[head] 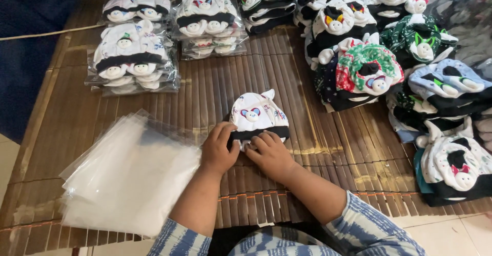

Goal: The person packages several small hats by folding them, sliding them into plastic bags, and pressing the bags flat.

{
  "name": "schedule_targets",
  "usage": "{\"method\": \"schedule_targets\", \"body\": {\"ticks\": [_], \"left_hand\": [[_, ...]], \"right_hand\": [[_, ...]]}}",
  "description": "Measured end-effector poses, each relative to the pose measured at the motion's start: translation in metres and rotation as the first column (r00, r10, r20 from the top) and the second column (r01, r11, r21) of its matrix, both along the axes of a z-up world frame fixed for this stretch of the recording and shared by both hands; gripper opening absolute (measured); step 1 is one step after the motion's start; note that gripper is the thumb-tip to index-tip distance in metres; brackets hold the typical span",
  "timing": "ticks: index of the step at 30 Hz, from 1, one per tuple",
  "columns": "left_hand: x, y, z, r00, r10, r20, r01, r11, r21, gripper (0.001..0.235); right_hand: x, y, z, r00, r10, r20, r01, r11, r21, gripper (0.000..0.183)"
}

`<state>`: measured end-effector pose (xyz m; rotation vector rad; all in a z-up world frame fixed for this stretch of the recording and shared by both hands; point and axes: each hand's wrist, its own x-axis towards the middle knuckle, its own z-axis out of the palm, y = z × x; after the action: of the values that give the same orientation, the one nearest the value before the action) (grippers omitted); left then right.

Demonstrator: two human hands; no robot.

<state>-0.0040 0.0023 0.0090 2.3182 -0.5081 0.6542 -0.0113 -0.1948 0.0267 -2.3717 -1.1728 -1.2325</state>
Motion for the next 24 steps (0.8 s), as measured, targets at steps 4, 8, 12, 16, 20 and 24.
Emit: {"method": "schedule_targets", "body": {"ticks": [4,8,12,16,20,24], "left_hand": [[0.002,0.0,-0.006,0.999,0.019,0.032,-0.019,1.0,-0.002,0.036],[0.003,-0.001,0.0,0.999,-0.019,0.051,0.016,0.998,0.059,0.042],[0.005,-0.001,0.001,0.998,-0.043,0.054,0.039,0.996,0.076,0.044],[0.007,-0.001,-0.008,0.998,-0.02,0.063,0.014,0.996,0.088,0.04],[0.01,-0.002,-0.012,0.999,-0.014,0.043,0.009,0.993,0.12,0.046],[0.009,-0.005,-0.017,1.0,0.029,0.005,-0.03,0.993,0.117,0.04]], "right_hand": [[-0.004,-0.008,-0.001,0.998,0.053,-0.036,-0.053,0.999,0.014,0.01],[-0.002,-0.007,-0.005,0.998,0.031,-0.051,-0.031,0.999,-0.005,0.01],[0.0,-0.022,0.009,0.992,0.029,-0.126,-0.033,0.999,-0.026,0.02],[0.014,-0.057,0.006,0.972,-0.134,-0.195,0.125,0.99,-0.061,0.028],[0.026,-0.083,-0.005,0.935,-0.19,-0.298,0.158,0.979,-0.126,0.03],[0.024,-0.086,-0.008,0.933,-0.191,-0.305,0.136,0.972,-0.191,0.016]]}}
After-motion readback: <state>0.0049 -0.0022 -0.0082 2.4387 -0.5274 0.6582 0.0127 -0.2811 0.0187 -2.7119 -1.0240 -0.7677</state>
